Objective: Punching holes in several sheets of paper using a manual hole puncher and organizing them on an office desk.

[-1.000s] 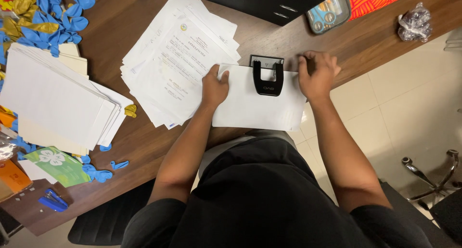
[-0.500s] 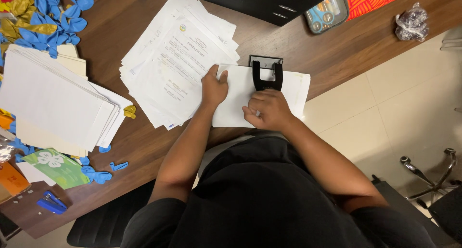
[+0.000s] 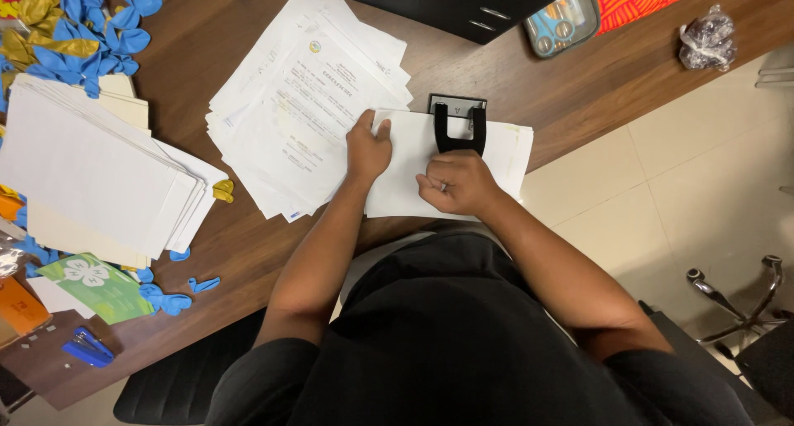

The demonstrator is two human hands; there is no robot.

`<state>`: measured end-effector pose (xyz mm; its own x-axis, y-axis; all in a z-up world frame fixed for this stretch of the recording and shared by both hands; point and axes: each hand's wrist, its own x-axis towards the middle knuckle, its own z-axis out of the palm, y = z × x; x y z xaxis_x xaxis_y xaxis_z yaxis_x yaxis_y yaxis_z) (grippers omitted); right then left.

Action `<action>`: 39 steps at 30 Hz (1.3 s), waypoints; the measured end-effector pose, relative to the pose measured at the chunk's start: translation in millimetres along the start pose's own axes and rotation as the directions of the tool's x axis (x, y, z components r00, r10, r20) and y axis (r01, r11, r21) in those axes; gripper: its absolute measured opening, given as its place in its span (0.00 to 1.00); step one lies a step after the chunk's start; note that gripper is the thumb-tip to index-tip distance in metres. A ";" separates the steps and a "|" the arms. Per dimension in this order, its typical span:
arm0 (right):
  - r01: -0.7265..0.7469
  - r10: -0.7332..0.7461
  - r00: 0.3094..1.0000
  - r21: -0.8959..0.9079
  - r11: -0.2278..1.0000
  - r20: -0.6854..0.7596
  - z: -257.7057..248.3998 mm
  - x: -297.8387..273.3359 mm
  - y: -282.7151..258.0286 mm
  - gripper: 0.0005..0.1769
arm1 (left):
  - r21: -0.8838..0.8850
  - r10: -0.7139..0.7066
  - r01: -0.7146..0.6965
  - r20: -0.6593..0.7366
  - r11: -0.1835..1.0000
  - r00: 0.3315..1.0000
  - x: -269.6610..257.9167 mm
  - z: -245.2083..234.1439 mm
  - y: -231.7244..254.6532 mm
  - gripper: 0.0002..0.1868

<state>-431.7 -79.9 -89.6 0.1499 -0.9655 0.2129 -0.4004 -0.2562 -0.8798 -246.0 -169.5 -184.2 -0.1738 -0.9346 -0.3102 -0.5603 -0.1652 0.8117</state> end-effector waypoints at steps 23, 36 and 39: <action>-0.552 0.584 0.654 0.224 0.803 -0.482 28.9 -181.8 104.7 0.13 | 0.012 -0.047 0.046 0.097 0.999 0.994 -36.4 -66.0 15.0 0.11; -0.667 0.627 0.743 0.323 0.671 0.234 65.4 -82.3 27.3 0.16 | -0.097 -0.025 -0.018 -0.425 0.995 0.905 -84.8 -166.9 -107.7 0.18; -0.623 0.613 0.781 0.206 0.754 0.116 85.0 -32.9 25.1 0.15 | -0.516 -0.358 0.120 -0.390 0.848 0.848 -89.6 -189.6 -84.1 0.14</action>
<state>-369.8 -50.6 -154.8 -0.0238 -0.9060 -0.4227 -0.2090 0.4180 -0.8841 -29.8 -131.6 -130.9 0.3693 -0.8565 -0.3606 -0.0778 -0.4152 0.9064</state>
